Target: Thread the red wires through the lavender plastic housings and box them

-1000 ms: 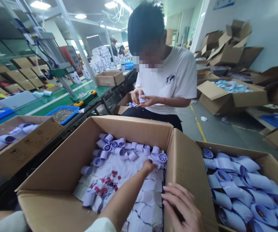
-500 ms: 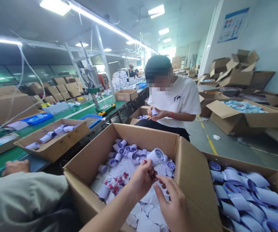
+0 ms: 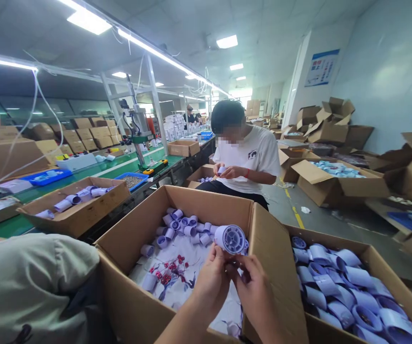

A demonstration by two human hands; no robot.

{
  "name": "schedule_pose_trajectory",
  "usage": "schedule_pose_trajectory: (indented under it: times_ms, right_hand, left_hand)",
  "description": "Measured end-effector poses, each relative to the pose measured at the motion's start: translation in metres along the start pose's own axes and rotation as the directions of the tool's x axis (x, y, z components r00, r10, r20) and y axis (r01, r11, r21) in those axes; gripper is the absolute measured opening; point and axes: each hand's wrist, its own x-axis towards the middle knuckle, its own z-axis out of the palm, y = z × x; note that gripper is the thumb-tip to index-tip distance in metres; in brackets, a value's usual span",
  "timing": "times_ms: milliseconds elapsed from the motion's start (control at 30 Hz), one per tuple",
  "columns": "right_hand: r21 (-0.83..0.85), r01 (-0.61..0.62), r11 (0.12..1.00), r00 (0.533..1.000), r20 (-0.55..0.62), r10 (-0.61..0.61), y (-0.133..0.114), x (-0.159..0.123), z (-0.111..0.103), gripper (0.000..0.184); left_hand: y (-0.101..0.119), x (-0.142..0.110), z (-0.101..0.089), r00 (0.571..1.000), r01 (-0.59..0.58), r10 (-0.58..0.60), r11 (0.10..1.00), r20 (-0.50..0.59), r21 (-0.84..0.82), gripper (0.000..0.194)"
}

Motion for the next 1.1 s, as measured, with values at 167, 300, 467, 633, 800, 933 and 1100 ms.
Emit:
schedule_pose_trajectory:
  times_ms: [167,300,467,633,800,933,1100]
  right_hand:
    - [0.248,-0.107,0.963,0.993,-0.021,0.116,0.001,-0.002,-0.001,0.025]
    - [0.468,-0.247,0.849,0.967,0.066,0.245,-0.001,-0.008,0.001,0.030]
    - [0.621,-0.372,0.690,0.928,0.220,0.302,-0.003,-0.005,-0.001,0.033]
    - [0.691,-0.454,0.563,0.889,0.308,0.340,0.001,0.004,-0.004,0.029]
    - [0.742,-0.454,0.494,0.881,0.290,0.374,0.006,0.007,0.001,0.041]
    - [0.761,-0.494,0.421,0.856,0.341,0.388,0.005,0.005,0.000,0.043]
    - [0.744,-0.581,0.328,0.806,0.471,0.358,0.002,0.003,-0.002,0.051]
  left_hand:
    - [0.002,0.002,-0.003,0.999,0.007,-0.006,1.000,-0.042,0.027,0.039]
    - [0.003,0.002,-0.002,0.999,0.024,-0.023,1.000,-0.035,0.018,0.040]
    - [0.002,0.001,-0.002,0.999,-0.027,0.026,0.999,-0.046,-0.031,0.046]
    - [0.003,-0.001,-0.003,0.997,-0.042,0.038,0.998,-0.066,-0.050,0.042]
    - [0.007,-0.002,-0.001,0.995,-0.044,0.042,0.999,-0.085,-0.021,0.047]
    - [0.013,-0.001,-0.005,0.988,-0.073,0.067,0.997,-0.139,-0.037,0.038]
    - [0.018,-0.001,-0.009,0.981,-0.070,0.061,0.997,-0.186,-0.040,0.030]
